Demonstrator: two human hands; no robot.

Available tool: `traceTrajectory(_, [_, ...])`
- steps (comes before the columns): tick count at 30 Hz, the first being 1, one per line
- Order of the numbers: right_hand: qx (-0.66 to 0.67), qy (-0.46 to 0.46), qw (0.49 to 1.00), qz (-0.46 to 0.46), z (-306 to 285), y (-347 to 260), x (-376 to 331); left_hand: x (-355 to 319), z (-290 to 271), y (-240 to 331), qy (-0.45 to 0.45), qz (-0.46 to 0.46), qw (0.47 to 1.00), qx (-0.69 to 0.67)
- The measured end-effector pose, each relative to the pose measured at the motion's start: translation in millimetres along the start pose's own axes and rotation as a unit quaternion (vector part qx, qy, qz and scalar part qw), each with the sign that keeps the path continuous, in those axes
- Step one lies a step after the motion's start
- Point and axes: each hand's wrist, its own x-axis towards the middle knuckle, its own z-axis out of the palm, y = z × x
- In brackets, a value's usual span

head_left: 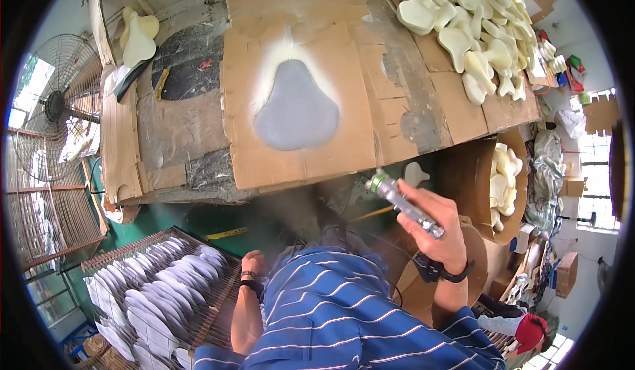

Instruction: The person repeatedly picks up white shoe-last-like parts from a wire rack, places them on a cardboard-covered work surface, and spray-paints them gray with a handheld spray gun. After each part is painted, it is returned to the rack. The cycle continues throughout the clip.

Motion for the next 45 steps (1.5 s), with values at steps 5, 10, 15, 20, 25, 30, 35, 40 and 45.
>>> traceTrajectory(5, [-0.019,0.038,0.999,0.03,-5,-1,-5,1,17,50,-0.019,-0.003,1.0,-0.003])
traceTrajectory(10, [-0.034,-0.021,0.999,0.024,-6,-4,-14,0,17,63,-0.025,-0.021,0.999,0.023])
traceTrajectory(15, [0.002,0.049,0.998,0.044,2,-3,-12,2,7,40,-0.039,-0.022,0.995,0.092])
traceTrajectory(20, [-0.021,-0.039,0.998,0.045,2,-6,-19,-2,4,20,-0.014,-0.022,0.996,0.089])
traceTrajectory(25, [-0.011,0.075,0.997,0.017,11,-1,-9,-1,2,13,-0.012,0.017,0.991,0.132])
traceTrajectory(30, [-0.019,0.08,0.996,0.029,9,-3,-19,9,5,15,-0.021,0.02,0.998,0.047])
traceTrajectory(35, [-0.056,-0.033,0.995,0.069,-7,-15,-35,2,12,42,-0.031,-0.011,0.997,0.07])
traceTrajectory(40, [-0.041,0.048,0.998,0.023,-4,-10,-21,7,16,45,-0.003,-0.003,0.994,0.106])
traceTrajectory(45, [-0.007,0.053,0.998,0.023,-2,-13,-16,7,16,51,-0.03,-0.006,0.997,0.066])
